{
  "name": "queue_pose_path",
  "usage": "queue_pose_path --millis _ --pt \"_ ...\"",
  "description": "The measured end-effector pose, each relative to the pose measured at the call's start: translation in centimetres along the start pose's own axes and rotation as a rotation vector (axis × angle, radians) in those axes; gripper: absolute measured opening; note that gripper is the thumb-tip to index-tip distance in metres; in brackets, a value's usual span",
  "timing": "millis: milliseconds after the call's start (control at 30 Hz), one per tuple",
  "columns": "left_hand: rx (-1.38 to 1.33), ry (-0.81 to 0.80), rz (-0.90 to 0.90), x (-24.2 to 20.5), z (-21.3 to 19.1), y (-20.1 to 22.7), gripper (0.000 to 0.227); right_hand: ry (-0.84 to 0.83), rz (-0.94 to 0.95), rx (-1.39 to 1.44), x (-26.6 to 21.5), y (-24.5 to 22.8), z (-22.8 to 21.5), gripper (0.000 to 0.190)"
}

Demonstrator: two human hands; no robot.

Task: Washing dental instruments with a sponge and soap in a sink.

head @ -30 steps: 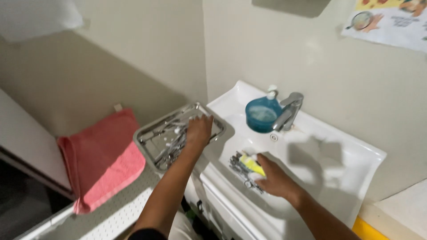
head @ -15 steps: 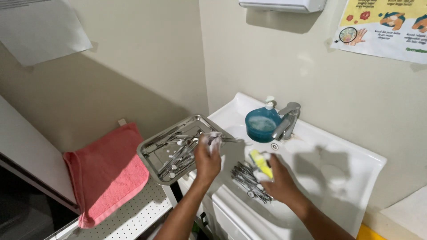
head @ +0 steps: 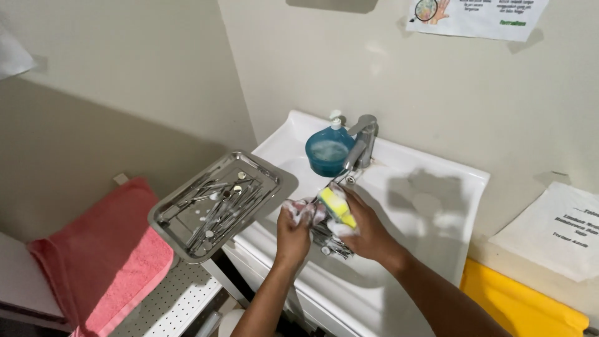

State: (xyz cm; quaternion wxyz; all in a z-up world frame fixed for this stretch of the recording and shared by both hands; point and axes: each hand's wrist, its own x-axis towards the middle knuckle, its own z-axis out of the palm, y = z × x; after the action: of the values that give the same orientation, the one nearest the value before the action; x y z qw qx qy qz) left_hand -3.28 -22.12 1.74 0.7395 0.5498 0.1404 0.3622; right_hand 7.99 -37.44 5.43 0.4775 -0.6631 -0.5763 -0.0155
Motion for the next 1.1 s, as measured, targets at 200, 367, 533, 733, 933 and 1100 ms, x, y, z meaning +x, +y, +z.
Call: queue_pose_path --millis 200,367,533,733,933,1100 --pt "0.337 -0.18 -0.075 0.0 0.0 0.3 0.034 -0.009 0.035 0.081 0.3 -0.8 -0.3 0.091" --pt "0.158 -0.233 -0.263 0.4 -0.8 -1.7 0.035 -0.075 0.01 -0.012 0.7 -1.9 -0.3 0.094" --pt "0.221 -0.152 -0.357 -0.2 0.1 0.3 0.037 0.018 0.132 0.168 0.4 -0.3 0.2 0.082" --pt "0.066 -0.13 -0.327 0.1 -0.3 -0.9 0.043 0.113 0.18 -0.238 -3.4 12.6 2.1 0.047" --pt "-0.153 -0.159 -0.408 0.0 -1.2 -4.4 0.038 0.012 -0.093 -0.453 -3.6 8.5 0.3 0.048" --pt "-0.323 -0.183 -0.335 0.2 -2.9 -7.8 0.031 -0.244 -0.18 -0.503 0.6 -2.6 -1.2 0.064"
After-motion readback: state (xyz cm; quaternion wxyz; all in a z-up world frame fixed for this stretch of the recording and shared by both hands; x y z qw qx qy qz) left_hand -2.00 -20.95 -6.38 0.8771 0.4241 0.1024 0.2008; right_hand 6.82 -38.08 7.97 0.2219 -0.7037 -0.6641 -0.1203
